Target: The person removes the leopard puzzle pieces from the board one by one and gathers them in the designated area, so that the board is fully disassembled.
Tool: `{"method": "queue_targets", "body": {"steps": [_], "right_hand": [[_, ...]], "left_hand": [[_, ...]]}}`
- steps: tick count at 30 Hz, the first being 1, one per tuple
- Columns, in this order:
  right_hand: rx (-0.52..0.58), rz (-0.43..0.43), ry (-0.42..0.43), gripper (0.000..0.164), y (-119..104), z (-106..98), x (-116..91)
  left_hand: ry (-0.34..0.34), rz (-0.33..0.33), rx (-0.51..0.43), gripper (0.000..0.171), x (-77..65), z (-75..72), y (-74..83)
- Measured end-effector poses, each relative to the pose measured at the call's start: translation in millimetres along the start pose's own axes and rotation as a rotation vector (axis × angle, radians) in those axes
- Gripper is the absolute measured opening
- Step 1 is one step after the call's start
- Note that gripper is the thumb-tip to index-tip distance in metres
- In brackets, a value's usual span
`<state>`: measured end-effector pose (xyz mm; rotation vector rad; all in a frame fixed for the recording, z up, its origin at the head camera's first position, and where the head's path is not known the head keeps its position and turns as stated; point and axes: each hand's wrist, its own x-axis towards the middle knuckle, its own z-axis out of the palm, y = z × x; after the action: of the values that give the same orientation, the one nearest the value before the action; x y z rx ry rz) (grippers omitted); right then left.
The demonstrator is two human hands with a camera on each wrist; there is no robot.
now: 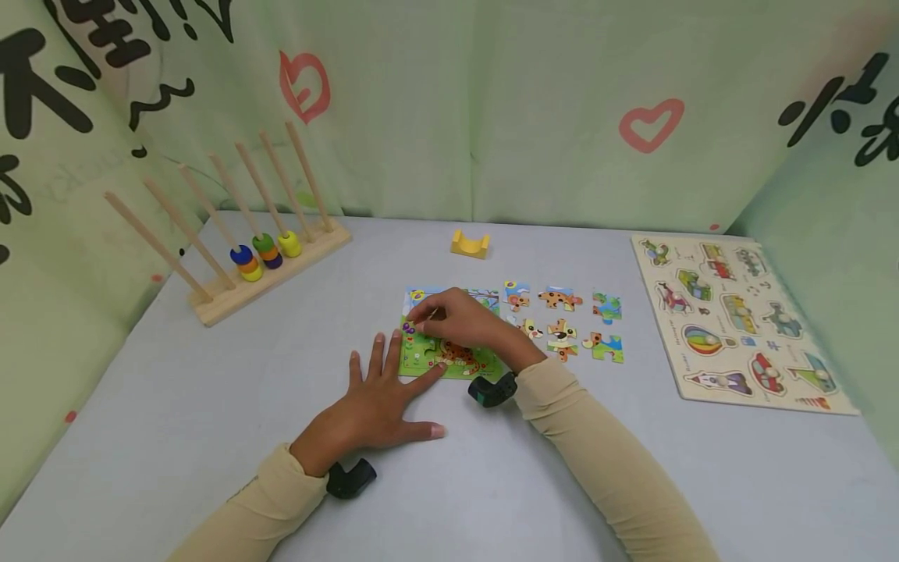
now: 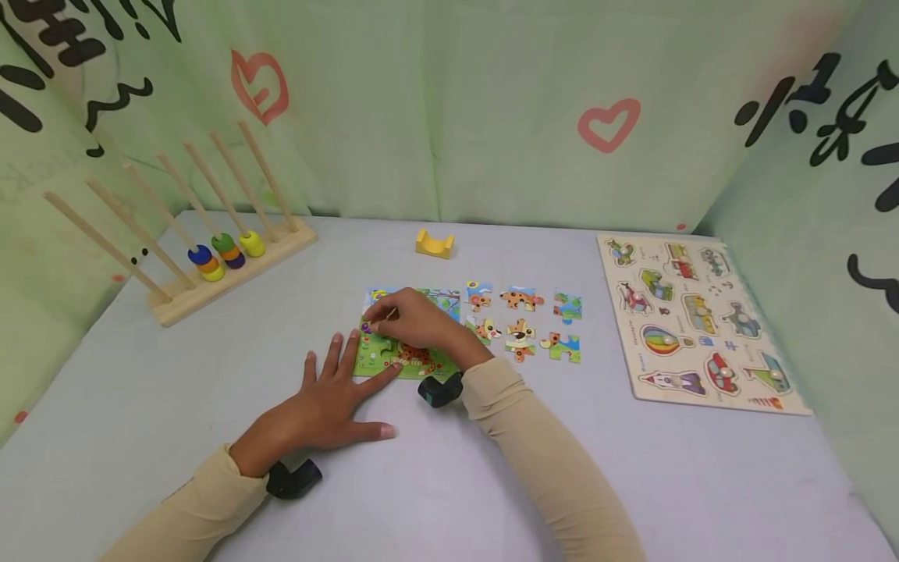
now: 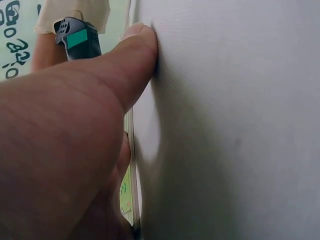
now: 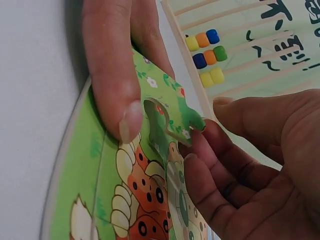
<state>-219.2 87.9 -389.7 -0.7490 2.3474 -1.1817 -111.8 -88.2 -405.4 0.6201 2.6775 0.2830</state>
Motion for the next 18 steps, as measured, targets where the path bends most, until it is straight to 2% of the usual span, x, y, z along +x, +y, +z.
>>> {"method": "queue_targets", "body": {"steps": [13, 18], "right_hand": [[0.027, 0.040, -0.049, 0.018, 0.9, 2.5, -2.0], [0.031, 0.025, -0.046, 0.017, 0.0, 2.2, -3.6]], "left_hand": [[0.002, 0.007, -0.004, 0.084, 0.8, 0.5, -0.6], [0.005, 0.012, -0.008, 0.084, 0.3, 0.8, -1.2]]}}
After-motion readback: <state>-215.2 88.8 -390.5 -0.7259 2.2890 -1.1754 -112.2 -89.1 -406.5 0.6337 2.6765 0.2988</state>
